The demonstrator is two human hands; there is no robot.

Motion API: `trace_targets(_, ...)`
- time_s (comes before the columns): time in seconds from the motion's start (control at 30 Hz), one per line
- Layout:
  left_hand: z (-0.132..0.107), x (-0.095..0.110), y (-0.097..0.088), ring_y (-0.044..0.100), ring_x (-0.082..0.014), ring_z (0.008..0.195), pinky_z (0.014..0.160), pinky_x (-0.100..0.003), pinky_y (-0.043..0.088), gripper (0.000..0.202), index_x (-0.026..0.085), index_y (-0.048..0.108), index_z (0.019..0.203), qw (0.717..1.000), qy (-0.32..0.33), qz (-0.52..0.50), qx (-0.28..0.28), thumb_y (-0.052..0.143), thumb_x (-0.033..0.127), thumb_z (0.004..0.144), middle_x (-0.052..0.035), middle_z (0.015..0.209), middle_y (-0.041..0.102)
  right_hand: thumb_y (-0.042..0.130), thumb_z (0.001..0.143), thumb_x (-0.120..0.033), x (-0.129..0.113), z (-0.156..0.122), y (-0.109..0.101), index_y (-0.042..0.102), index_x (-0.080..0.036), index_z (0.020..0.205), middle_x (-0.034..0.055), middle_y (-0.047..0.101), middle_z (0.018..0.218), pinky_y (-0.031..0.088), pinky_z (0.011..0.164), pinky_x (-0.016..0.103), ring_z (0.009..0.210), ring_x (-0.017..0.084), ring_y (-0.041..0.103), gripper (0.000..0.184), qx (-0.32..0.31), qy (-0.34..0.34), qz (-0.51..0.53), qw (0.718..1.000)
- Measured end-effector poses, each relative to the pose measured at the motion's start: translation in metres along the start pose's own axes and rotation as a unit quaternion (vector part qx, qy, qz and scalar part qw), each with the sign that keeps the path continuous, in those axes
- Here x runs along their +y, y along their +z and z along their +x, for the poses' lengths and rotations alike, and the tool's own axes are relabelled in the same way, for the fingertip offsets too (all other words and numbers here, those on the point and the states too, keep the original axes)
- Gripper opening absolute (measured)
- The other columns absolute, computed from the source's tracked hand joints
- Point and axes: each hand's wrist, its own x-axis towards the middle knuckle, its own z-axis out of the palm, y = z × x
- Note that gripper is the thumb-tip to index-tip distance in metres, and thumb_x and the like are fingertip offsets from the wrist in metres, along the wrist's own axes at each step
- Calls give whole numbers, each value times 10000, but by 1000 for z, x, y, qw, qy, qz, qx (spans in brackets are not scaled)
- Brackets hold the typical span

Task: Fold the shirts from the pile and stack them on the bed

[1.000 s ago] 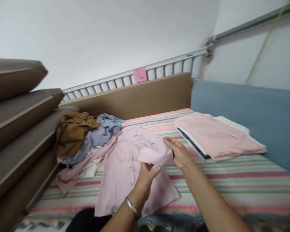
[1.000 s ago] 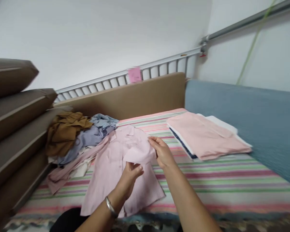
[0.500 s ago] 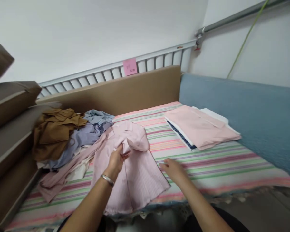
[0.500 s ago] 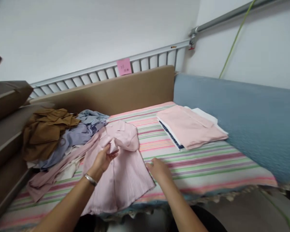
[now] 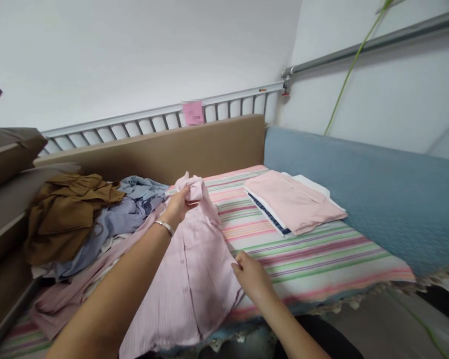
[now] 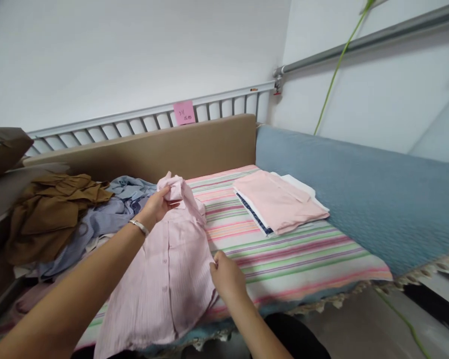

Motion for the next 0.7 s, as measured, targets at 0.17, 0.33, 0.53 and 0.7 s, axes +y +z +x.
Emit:
trace_targets(0.17,-4,26,-45,636,-143,752,647,-295,552,226,213,595,1038,993,97,-66,29,495,247,838,-39,1002,665,477,843,-187,-42,-21,3,588,-199,872,33,681,818,283,575,266,762,194,636,115,2,-85,-43,995)
trace_targets(0.33,-40,-24,-160,614,-184,986,659,-286,570,241,294,632,1024,972,139,-75,176,535,232,814,21,1190,614,459,807,-84,-58,-28,46,615,-171,916,81,677,895,351,599,269,794,211,645,210,-71,-130,-105,983)
trace_targets(0.53,-55,-92,-233,637,-187,921,602,-271,569,177,270,646,825,950,6,-83,300,516,152,800,-7,989,681,410,784,-22,-59,-23,65,625,-164,927,98,659,947,386,636,265,825,205,635,295,-103,-116,-126,980)
trace_targets(0.7,-37,-25,-190,638,-167,905,653,-314,586,249,247,640,945,965,113,-119,206,474,115,815,-6,1006,674,425,789,-34,-65,-19,35,602,-164,995,93,633,978,382,705,247,874,179,609,301,-77,-125,-89,985)
